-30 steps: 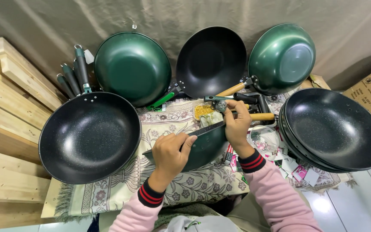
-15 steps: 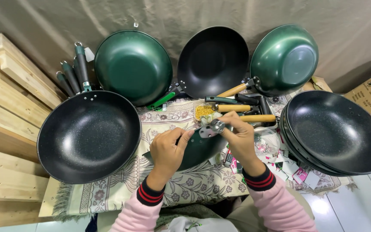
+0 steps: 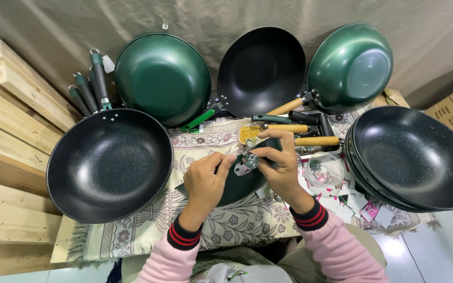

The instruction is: Assemble and clean pans using a cloth and screwdriver

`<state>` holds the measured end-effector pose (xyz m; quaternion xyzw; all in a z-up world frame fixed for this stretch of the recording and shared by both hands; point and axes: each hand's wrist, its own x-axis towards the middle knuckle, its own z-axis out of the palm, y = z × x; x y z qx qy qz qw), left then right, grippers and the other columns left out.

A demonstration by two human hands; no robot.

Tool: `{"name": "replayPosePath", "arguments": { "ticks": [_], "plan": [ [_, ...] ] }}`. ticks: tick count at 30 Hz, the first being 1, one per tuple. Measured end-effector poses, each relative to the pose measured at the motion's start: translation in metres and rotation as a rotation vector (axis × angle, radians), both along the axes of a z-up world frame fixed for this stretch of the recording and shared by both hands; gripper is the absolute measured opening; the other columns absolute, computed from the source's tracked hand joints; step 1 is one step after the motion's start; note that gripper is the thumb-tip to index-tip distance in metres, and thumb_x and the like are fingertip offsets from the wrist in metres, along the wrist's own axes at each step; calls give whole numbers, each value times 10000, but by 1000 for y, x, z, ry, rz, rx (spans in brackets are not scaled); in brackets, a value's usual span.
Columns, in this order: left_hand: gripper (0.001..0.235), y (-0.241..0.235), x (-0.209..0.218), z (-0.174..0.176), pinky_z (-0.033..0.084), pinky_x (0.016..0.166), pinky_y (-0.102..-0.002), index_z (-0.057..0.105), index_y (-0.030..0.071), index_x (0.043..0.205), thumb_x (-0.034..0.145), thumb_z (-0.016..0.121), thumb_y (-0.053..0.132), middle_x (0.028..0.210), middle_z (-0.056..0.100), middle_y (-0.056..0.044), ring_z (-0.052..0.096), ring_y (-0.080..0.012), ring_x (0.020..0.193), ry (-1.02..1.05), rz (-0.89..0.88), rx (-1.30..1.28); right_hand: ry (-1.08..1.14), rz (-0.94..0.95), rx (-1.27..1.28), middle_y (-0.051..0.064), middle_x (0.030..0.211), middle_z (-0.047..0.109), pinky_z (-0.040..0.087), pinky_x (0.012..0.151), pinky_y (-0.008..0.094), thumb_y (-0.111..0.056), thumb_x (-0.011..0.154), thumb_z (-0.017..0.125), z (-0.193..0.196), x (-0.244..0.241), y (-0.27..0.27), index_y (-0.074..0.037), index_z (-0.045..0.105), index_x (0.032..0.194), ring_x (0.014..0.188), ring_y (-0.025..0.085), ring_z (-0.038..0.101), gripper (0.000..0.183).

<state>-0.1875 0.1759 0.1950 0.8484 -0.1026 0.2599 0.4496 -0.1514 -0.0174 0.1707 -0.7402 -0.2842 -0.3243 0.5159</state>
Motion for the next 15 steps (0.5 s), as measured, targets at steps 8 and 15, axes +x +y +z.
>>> {"name": "replayPosePath", "arguments": {
  "ticks": [8, 15],
  "plan": [
    [435, 0, 0, 2, 449, 524, -312, 666, 169, 639, 992, 625, 420, 393, 519, -35, 590, -235, 425, 15, -20, -15, -38, 73, 40, 92, 1108, 692, 328, 1136, 463, -126, 863, 813, 6, 0, 5, -115, 792, 903, 1154, 322, 645, 46],
    [436, 1, -1, 5, 437, 497, -306, 660, 165, 637, 998, 615, 407, 400, 523, -44, 576, -229, 412, 9, -53, -28, -6, 59, 18, 45, 1006, 756, 235, 1170, 462, -109, 848, 829, 7, -4, 7, -111, 786, 903, 1048, 271, 713, 69]
  ]
}}
